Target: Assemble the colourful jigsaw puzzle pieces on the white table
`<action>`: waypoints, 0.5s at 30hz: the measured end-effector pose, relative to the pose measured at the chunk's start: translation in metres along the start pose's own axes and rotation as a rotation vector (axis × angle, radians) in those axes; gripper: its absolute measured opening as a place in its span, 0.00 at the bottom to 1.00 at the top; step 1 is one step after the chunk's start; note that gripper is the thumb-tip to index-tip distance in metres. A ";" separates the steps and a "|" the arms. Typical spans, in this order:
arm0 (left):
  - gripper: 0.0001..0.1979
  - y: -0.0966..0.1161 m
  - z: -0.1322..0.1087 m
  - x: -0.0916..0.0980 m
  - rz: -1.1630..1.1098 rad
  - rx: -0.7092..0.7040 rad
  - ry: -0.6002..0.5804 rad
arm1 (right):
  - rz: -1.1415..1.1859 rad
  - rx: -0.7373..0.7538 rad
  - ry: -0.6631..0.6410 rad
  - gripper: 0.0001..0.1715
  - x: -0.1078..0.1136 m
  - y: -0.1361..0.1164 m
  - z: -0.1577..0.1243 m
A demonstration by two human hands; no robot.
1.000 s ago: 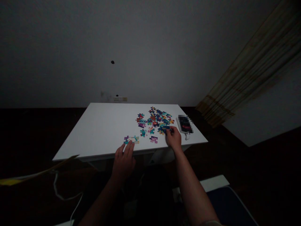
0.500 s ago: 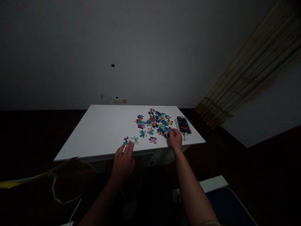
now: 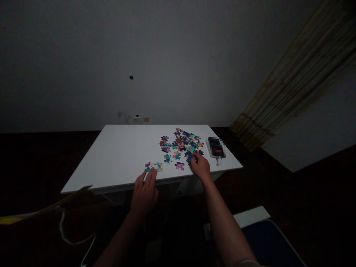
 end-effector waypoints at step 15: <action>0.34 -0.002 -0.003 -0.003 -0.009 -0.001 0.008 | 0.014 0.169 0.111 0.13 0.004 -0.011 -0.001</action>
Point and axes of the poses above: each hand's wrist, its own z-axis towards the middle knuckle, its own x-axis out of the back of the hand, y = z × x, the point moved 8 cm from there along z, towards the middle knuckle, and after that the axes turned 8 degrees about y, right-handed, at the moved point
